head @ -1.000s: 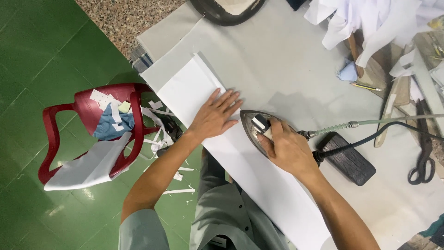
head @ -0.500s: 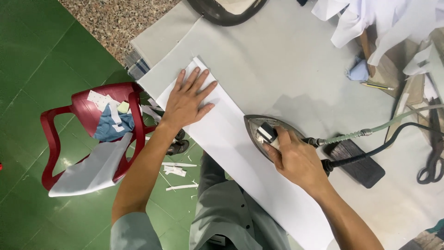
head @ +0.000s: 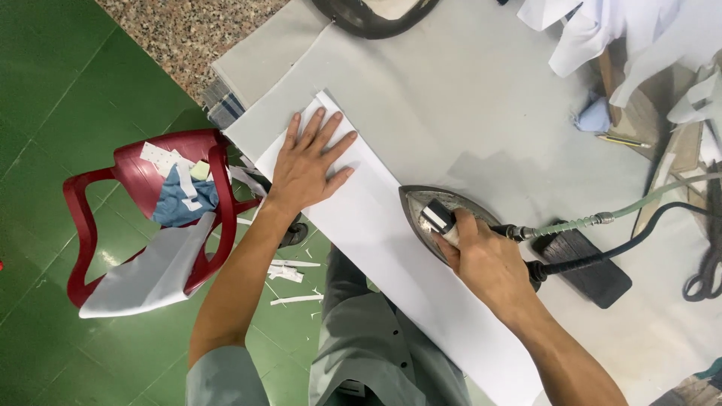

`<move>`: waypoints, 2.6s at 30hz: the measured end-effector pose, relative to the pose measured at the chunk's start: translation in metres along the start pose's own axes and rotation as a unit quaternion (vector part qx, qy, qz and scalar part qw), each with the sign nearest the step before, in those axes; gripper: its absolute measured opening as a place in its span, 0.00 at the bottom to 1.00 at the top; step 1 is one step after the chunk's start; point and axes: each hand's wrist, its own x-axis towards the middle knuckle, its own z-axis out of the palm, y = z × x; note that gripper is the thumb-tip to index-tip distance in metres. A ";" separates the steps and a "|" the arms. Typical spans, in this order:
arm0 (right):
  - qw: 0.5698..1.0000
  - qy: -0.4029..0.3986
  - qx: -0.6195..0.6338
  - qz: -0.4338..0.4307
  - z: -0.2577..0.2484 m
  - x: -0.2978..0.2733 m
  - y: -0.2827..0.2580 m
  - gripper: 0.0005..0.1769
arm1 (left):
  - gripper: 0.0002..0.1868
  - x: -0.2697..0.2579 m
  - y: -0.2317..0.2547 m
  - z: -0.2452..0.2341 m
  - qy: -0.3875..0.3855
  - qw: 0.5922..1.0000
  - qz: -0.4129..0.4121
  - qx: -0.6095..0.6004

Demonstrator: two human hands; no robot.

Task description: The person irons a long white fabric strip on a worktable using a steam iron and a black pressing block. They repeatedly smooth the fabric, reposition the block, and use a wooden ruler to press the edge while ironing.

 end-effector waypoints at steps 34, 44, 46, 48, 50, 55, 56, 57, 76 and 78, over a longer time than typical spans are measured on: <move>1.000 0.017 -0.005 -0.017 -0.021 0.040 -0.034 0.21 | 0.33 0.008 -0.023 -0.012 -0.009 1.000 0.024 0.006; 1.000 0.016 0.001 -0.016 -0.020 0.040 -0.033 0.22 | 0.33 0.012 -0.022 -0.010 0.004 1.000 0.025 0.012; 1.000 0.020 -0.001 -0.019 -0.018 0.040 -0.032 0.22 | 0.33 0.012 -0.022 -0.009 0.006 1.000 0.022 0.009; 1.000 0.017 0.004 -0.017 -0.014 0.040 -0.030 0.22 | 0.32 0.011 -0.022 -0.010 0.006 1.000 0.018 0.006; 1.000 0.018 0.006 -0.017 -0.019 0.041 -0.033 0.22 | 0.32 0.012 -0.021 -0.009 0.012 1.000 0.018 0.010; 0.999 0.036 0.002 -0.025 -0.020 0.052 -0.039 0.21 | 0.32 0.012 -0.021 -0.009 0.021 1.000 0.012 0.011; 0.999 0.032 0.003 -0.026 -0.021 0.055 -0.041 0.21 | 0.32 0.012 -0.021 -0.008 0.022 1.000 0.012 0.010; 0.999 0.028 0.004 -0.027 -0.023 0.058 -0.044 0.22 | 0.32 0.012 -0.021 -0.008 0.023 1.000 0.011 0.009; 0.999 0.012 0.011 -0.031 -0.029 0.077 -0.055 0.23 | 0.34 0.009 -0.021 -0.009 0.023 1.000 0.000 0.018; 1.000 0.008 0.019 -0.022 -0.030 0.077 -0.055 0.22 | 0.34 0.009 -0.021 -0.009 0.019 1.000 -0.003 0.015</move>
